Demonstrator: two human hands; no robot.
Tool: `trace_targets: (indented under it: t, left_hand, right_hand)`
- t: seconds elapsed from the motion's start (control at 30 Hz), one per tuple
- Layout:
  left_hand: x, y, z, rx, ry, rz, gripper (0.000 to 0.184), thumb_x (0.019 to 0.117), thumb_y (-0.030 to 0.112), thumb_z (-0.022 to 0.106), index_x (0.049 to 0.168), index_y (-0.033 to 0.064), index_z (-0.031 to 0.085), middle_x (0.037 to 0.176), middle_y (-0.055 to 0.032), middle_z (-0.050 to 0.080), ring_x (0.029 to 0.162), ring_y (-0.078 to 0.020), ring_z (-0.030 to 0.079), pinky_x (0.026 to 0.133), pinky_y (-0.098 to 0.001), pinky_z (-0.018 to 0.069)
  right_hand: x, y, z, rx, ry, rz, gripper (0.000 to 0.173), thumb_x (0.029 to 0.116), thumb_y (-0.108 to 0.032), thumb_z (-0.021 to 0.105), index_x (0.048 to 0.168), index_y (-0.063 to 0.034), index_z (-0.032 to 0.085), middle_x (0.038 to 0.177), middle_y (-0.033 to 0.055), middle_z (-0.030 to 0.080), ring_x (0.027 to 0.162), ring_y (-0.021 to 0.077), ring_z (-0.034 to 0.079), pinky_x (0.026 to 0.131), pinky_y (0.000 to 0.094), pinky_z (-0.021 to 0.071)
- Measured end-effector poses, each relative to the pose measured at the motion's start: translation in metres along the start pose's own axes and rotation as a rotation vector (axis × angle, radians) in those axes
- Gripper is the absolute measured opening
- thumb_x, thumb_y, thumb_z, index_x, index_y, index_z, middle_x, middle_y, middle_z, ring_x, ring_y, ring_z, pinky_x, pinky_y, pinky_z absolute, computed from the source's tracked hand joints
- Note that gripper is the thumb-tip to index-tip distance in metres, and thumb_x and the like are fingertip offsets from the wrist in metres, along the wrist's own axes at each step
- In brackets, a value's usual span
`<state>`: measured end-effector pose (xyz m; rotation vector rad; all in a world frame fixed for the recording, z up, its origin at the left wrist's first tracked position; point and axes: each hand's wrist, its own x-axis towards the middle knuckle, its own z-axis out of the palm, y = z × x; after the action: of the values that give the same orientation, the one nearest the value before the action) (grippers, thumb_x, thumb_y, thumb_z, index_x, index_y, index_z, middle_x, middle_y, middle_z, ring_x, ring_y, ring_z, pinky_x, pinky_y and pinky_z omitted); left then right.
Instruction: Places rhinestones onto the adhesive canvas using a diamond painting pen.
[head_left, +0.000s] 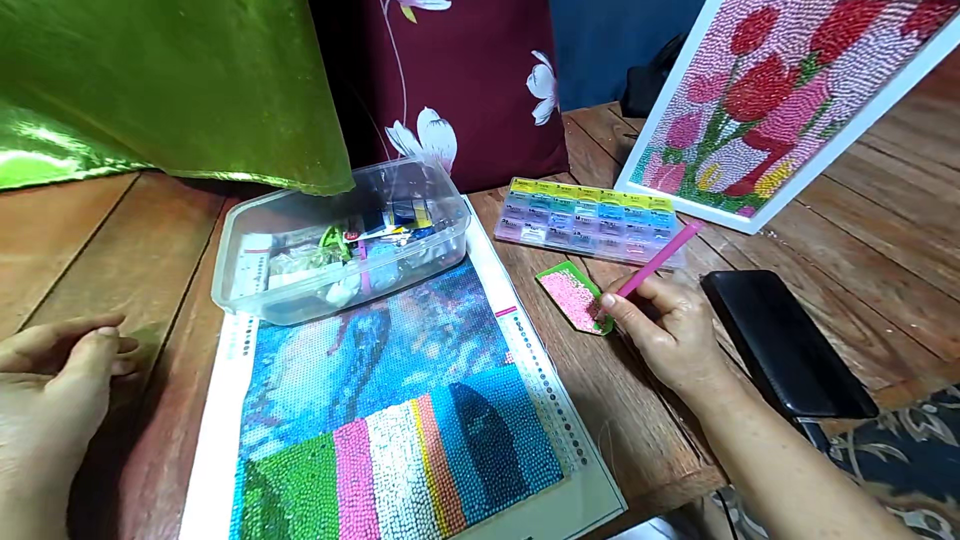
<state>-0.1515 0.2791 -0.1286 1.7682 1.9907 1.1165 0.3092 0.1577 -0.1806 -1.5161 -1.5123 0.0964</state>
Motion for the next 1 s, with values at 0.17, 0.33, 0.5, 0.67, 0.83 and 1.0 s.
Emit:
trace_targets:
  t: [0.17, 0.33, 0.5, 0.67, 0.83, 1.0]
  left_hand:
    - [0.000, -0.001, 0.000, 0.002, 0.002, 0.023, 0.031, 0.1077, 0.006, 0.043, 0.126, -0.0141, 0.058, 0.092, -0.0184, 0.061, 0.071, -0.0082, 0.051, 0.070, -0.0243, 0.0470]
    - [0.000, 0.000, 0.001, -0.005, 0.004, 0.013, 0.030, 0.1080, 0.006, 0.043, 0.125, -0.0138, 0.058, 0.092, -0.0165, 0.061, 0.070, -0.0065, 0.053, 0.069, -0.0225, 0.0479]
    - [0.003, -0.008, 0.000, -0.014, -0.001, 0.043, 0.031, 0.1078, 0.007, 0.043, 0.125, -0.0131, 0.058, 0.091, -0.0156, 0.061, 0.070, -0.0056, 0.052, 0.068, -0.0218, 0.0474]
    - [0.004, -0.009, 0.001, -0.027, 0.009, 0.022, 0.029, 0.1074, 0.006, 0.044, 0.124, -0.0125, 0.059, 0.088, -0.0122, 0.059, 0.067, -0.0034, 0.050, 0.065, -0.0199, 0.0461]
    - [0.004, -0.011, 0.001, -0.018, 0.004, 0.042, 0.029, 0.1072, 0.006, 0.045, 0.124, -0.0132, 0.059, 0.089, -0.0142, 0.061, 0.068, -0.0048, 0.051, 0.066, -0.0215, 0.0467]
    - [0.005, -0.014, 0.000, 0.000, 0.002, 0.045, 0.030, 0.1075, 0.008, 0.044, 0.125, -0.0123, 0.059, 0.091, -0.0161, 0.061, 0.070, -0.0071, 0.053, 0.070, -0.0246, 0.0480]
  right_hand:
    - [0.001, 0.000, 0.000, -0.016, 0.002, -0.020, 0.021, 0.0964, -0.021, 0.058, 0.087, -0.0074, 0.070, 0.076, -0.0041, 0.062, 0.071, -0.0032, 0.056, 0.068, 0.0150, 0.0452]
    - [0.000, 0.000, 0.000, -0.002, 0.007, -0.026, 0.021, 0.0962, -0.021, 0.058, 0.086, -0.0068, 0.069, 0.075, -0.0041, 0.061, 0.068, -0.0045, 0.054, 0.065, 0.0127, 0.0440]
    - [0.000, 0.000, 0.001, -0.009, -0.004, -0.048, 0.021, 0.0962, -0.020, 0.058, 0.086, -0.0063, 0.070, 0.075, -0.0039, 0.062, 0.069, -0.0047, 0.054, 0.066, 0.0122, 0.0437]
    - [0.000, 0.000, 0.000, 0.005, -0.007, -0.027, 0.020, 0.0966, -0.020, 0.058, 0.086, -0.0072, 0.069, 0.074, -0.0052, 0.059, 0.066, -0.0055, 0.053, 0.062, 0.0117, 0.0427]
    - [0.000, -0.001, -0.001, -0.003, 0.003, -0.035, 0.019, 0.0962, -0.019, 0.058, 0.087, -0.0067, 0.069, 0.074, -0.0046, 0.061, 0.067, -0.0063, 0.054, 0.064, 0.0109, 0.0434]
    - [0.000, 0.000, -0.001, -0.021, -0.005, -0.042, 0.020, 0.0958, -0.020, 0.058, 0.086, -0.0072, 0.069, 0.074, -0.0041, 0.060, 0.069, -0.0042, 0.054, 0.065, 0.0129, 0.0432]
